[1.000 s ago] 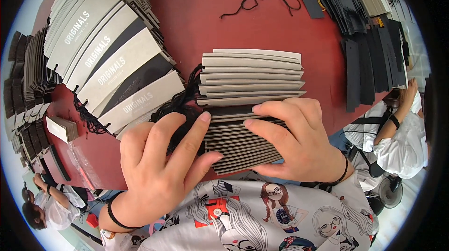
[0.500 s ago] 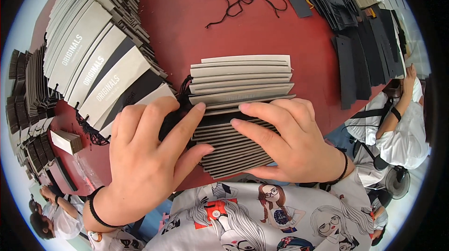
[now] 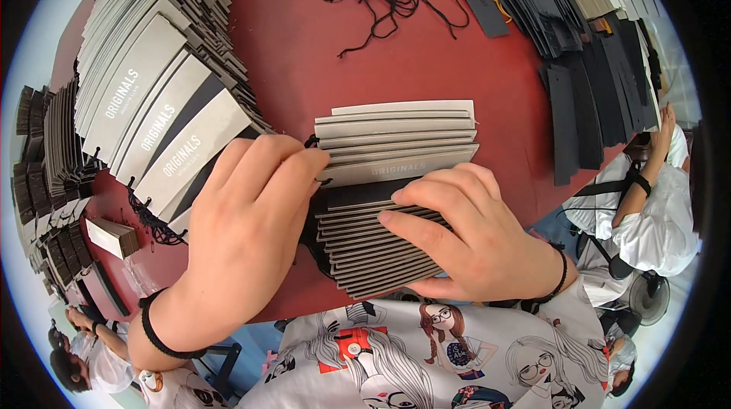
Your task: Tying strings onto clothing tags and organizing them into rubber-banded bundles.
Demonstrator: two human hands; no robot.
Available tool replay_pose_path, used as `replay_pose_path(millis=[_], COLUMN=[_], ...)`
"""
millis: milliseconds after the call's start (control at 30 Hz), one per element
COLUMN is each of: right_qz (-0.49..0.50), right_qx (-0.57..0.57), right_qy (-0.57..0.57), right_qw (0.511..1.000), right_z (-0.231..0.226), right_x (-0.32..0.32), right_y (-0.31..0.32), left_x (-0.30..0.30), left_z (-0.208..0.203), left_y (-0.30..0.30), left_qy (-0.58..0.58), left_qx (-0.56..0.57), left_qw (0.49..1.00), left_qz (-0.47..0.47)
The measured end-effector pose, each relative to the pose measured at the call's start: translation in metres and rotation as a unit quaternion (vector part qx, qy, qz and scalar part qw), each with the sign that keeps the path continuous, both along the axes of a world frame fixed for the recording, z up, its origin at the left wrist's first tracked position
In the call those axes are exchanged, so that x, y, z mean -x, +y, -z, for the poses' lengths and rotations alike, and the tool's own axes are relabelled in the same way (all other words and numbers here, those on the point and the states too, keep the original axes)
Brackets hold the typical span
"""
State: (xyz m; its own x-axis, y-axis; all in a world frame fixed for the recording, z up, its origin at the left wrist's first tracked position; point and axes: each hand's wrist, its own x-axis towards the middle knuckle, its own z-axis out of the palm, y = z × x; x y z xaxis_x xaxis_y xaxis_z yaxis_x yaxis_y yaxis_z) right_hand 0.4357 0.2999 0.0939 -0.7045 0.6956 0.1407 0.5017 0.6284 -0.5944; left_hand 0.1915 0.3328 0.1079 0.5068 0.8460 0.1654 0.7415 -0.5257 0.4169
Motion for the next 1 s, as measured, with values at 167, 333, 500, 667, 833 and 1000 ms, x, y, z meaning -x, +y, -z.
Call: replay_pose_path(millis=[167, 333, 500, 667, 833, 1000], right_qz=[0.001, 0.002, 0.005, 0.015, 0.041, 0.037], right_qx=[-0.001, -0.003, -0.009, -0.021, -0.036, -0.005], right_qy=[-0.001, -0.003, -0.006, -0.015, -0.03, -0.025], right_qw=[1.0, 1.0, 1.0, 1.0, 0.998, 0.999], right_z=[0.001, 0.002, 0.0, 0.001, -0.003, -0.001], right_x=[0.0, 0.001, -0.001, 0.0, 0.0, 0.001], right_y=[0.0, 0.001, -0.001, -0.003, 0.0, 0.003], left_x=[-0.001, 0.001, 0.003, 0.006, 0.007, 0.01], left_z=[0.01, 0.019, 0.014, 0.015, 0.012, 0.006], left_y=[0.004, 0.0, -0.005, -0.006, -0.006, 0.0], left_qy=[-0.019, -0.031, -0.052, -0.087, -0.09, -0.081], left_qx=[0.0, -0.036, -0.057, 0.011, 0.048, 0.094], left_qw=[1.0, 0.999, 0.997, 0.996, 0.995, 0.992], left_qz=[-0.008, -0.006, 0.011, -0.002, -0.003, 0.013])
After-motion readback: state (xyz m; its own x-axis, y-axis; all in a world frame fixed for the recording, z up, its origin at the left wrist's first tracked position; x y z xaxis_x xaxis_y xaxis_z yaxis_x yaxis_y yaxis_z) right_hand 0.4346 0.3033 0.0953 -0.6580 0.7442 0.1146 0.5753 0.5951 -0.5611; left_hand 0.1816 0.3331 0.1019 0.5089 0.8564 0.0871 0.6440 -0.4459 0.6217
